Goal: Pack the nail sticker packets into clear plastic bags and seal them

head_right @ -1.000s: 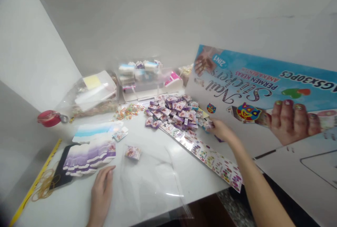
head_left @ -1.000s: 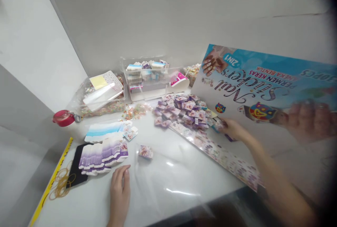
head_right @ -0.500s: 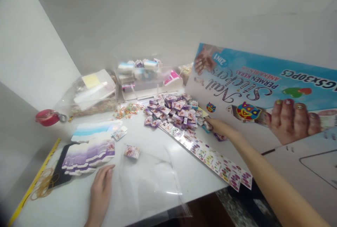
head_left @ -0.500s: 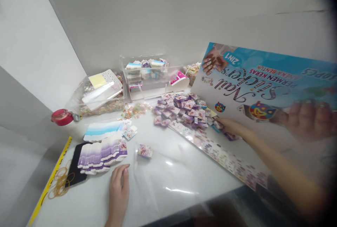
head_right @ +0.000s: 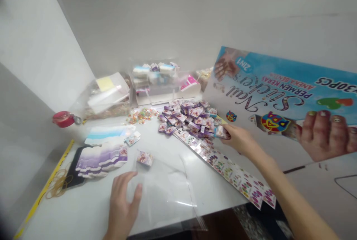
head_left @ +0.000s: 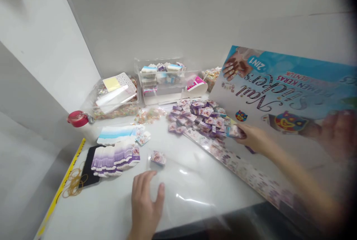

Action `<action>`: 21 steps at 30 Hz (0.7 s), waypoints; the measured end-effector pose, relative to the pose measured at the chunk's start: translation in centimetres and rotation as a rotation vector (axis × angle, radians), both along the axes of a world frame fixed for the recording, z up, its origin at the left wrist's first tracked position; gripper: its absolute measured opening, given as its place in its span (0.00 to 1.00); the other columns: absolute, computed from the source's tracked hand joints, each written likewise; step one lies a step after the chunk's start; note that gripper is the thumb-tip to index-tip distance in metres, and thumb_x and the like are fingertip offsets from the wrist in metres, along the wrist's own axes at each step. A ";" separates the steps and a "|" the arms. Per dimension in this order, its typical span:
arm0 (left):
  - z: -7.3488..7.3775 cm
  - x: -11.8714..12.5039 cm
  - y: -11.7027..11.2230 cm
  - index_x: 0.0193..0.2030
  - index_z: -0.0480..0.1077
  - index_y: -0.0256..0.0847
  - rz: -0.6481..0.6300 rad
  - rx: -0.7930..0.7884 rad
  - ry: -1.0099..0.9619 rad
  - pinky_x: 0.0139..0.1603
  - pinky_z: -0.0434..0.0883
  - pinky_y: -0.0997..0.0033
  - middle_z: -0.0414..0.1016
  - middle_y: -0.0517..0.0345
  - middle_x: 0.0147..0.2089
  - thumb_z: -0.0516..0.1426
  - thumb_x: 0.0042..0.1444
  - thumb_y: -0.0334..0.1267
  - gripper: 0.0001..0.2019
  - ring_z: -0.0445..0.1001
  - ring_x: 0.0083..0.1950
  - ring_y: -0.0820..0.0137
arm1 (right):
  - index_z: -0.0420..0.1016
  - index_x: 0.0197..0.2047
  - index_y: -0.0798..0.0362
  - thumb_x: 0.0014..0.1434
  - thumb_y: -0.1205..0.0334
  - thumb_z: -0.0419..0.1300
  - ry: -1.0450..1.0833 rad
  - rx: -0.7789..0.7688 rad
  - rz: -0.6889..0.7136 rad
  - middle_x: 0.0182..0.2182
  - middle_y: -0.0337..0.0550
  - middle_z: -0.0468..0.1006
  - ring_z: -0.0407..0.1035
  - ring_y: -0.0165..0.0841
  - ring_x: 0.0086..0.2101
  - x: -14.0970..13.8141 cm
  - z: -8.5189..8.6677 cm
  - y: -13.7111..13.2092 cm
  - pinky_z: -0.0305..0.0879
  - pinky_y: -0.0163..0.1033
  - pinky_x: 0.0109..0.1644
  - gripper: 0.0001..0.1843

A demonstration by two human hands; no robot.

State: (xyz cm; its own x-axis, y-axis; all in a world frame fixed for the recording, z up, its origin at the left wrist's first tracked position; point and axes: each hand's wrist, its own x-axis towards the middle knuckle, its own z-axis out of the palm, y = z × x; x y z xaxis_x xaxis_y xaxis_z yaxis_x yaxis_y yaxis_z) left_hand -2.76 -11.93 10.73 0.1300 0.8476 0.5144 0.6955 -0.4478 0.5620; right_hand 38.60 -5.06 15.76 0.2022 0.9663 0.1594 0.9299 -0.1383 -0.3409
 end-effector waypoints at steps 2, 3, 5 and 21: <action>1.0 2.4 -1.2 0.41 0.61 0.40 -0.006 -0.010 0.012 0.41 0.69 0.61 0.66 0.52 0.38 0.56 0.55 0.40 0.10 0.67 0.42 0.62 | 0.71 0.40 0.54 0.52 0.60 0.60 0.188 -0.062 0.133 0.33 0.46 0.75 0.66 0.33 0.31 -4.0 1.4 -1.8 0.57 0.35 0.34 0.11; 1.2 3.8 -1.7 0.39 0.60 0.39 0.014 -0.022 0.025 0.40 0.69 0.61 0.64 0.52 0.37 0.57 0.53 0.41 0.12 0.66 0.40 0.62 | 0.70 0.43 0.53 0.53 0.58 0.60 0.364 -0.147 0.245 0.35 0.45 0.74 0.67 0.34 0.33 -6.3 1.9 -2.8 0.59 0.35 0.35 0.14; 0.8 6.3 -2.3 0.40 0.59 0.38 0.075 -0.053 0.083 0.40 0.69 0.58 0.63 0.50 0.39 0.61 0.48 0.42 0.18 0.65 0.41 0.60 | 0.71 0.43 0.51 0.52 0.57 0.61 0.619 -0.275 0.349 0.36 0.41 0.74 0.67 0.34 0.35 -10.7 2.0 -4.3 0.62 0.35 0.37 0.14; 0.2 6.9 -2.1 0.44 0.62 0.38 0.036 -0.250 0.016 0.29 0.71 0.69 0.73 0.50 0.34 0.45 0.59 0.28 0.10 0.76 0.35 0.64 | 0.66 0.31 0.52 0.53 0.70 0.53 0.133 -0.168 0.536 0.31 0.41 0.72 0.62 0.34 0.33 -23.7 -6.8 -4.3 0.56 0.37 0.36 0.04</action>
State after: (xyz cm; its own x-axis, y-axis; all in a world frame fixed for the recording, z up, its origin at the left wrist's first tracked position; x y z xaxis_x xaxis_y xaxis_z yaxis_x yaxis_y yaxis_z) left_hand 4.12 -14.05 10.91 0.1039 0.9525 0.2861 0.7182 -0.2709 0.6410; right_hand 14.91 -9.37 8.99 -0.3150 0.9491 0.0016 0.8354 0.2781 -0.4740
